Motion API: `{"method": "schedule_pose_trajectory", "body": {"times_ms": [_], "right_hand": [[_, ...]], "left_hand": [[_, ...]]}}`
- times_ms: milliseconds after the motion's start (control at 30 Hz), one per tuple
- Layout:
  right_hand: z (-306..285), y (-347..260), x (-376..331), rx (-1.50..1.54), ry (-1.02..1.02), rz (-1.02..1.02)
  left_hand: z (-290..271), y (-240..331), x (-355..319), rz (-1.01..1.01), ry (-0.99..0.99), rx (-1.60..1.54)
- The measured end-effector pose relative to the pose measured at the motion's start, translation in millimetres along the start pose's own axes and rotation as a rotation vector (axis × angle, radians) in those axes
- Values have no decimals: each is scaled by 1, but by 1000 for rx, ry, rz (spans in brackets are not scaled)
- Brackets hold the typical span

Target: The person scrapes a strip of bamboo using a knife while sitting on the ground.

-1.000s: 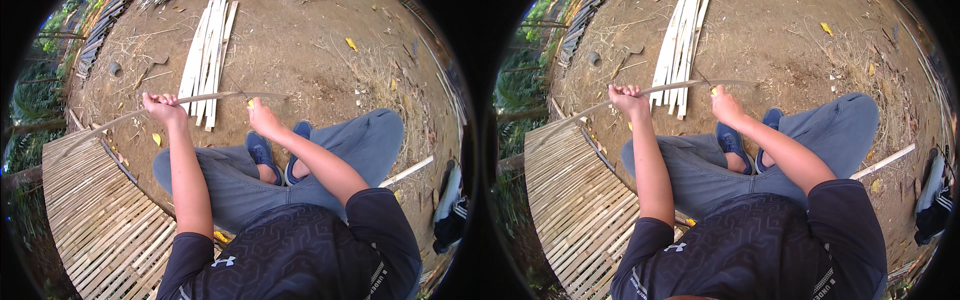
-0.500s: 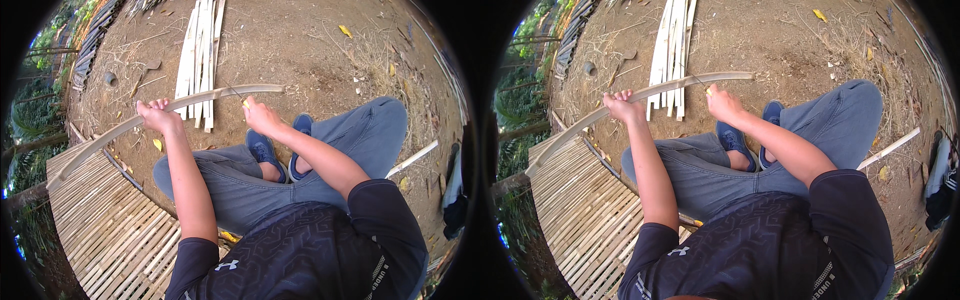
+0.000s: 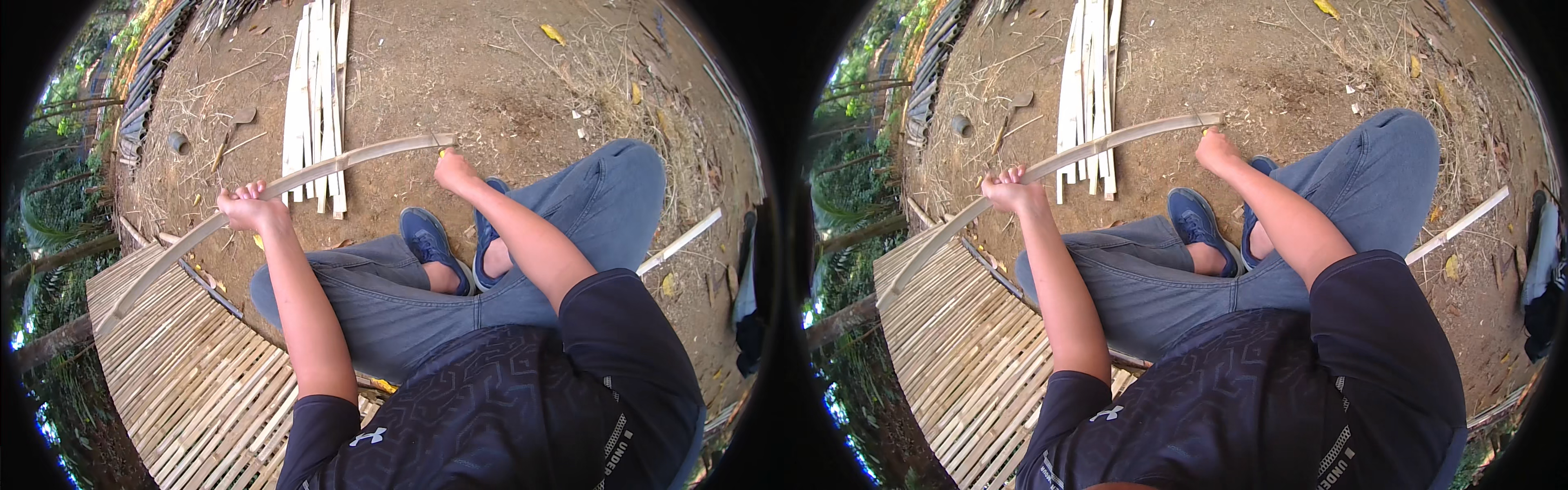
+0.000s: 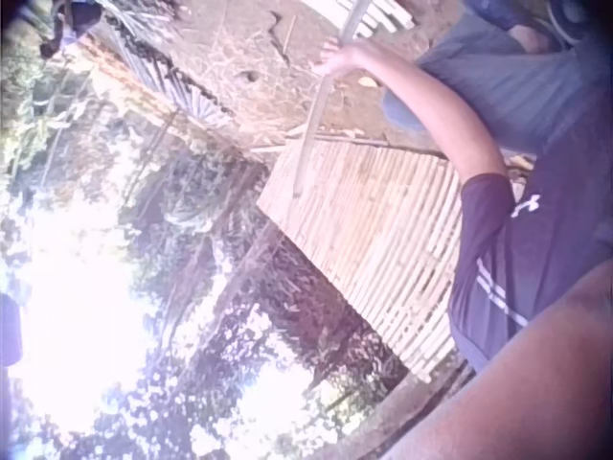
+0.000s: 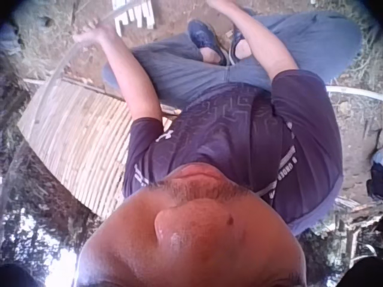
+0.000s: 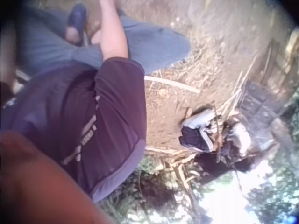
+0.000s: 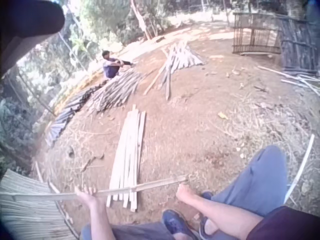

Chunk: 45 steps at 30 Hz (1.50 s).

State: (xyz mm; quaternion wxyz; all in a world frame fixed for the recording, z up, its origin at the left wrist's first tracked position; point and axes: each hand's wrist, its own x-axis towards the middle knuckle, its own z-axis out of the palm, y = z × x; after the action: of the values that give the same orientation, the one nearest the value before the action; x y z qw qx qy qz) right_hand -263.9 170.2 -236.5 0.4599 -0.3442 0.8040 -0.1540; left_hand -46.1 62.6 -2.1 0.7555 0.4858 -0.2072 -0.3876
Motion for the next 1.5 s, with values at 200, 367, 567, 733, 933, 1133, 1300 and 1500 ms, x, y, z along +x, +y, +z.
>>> {"method": "schedule_pose_trajectory", "body": {"times_ms": [200, 367, 567, 733, 933, 1133, 1300, 1500], "right_hand": [[-16, -51, -58, 0, -48, -237], [-9, -60, -72, -42, -75, -415], [3, 42, 19, -3, 56, 121], [4, 14, 7, 66, 139, 48], [1, -24, -23, 79, 156, -128], [-10, -19, 0, 97, 142, -200], [-24, -11, 22, 114, 151, -253], [-27, -54, -34, 168, -172, -208]], "left_hand": [[-9, 1, 9, 18, -32, -18], [-10, 2, 8, 14, 6, 2], [-7, -2, 8, -6, 47, 16], [-9, -3, 7, -10, -40, -19], [-12, 6, 14, -84, -88, -66], [-13, 13, 20, -29, -109, -200], [-11, 8, 18, 30, -123, -319], [-34, 6, 24, 94, -81, -268]]}}
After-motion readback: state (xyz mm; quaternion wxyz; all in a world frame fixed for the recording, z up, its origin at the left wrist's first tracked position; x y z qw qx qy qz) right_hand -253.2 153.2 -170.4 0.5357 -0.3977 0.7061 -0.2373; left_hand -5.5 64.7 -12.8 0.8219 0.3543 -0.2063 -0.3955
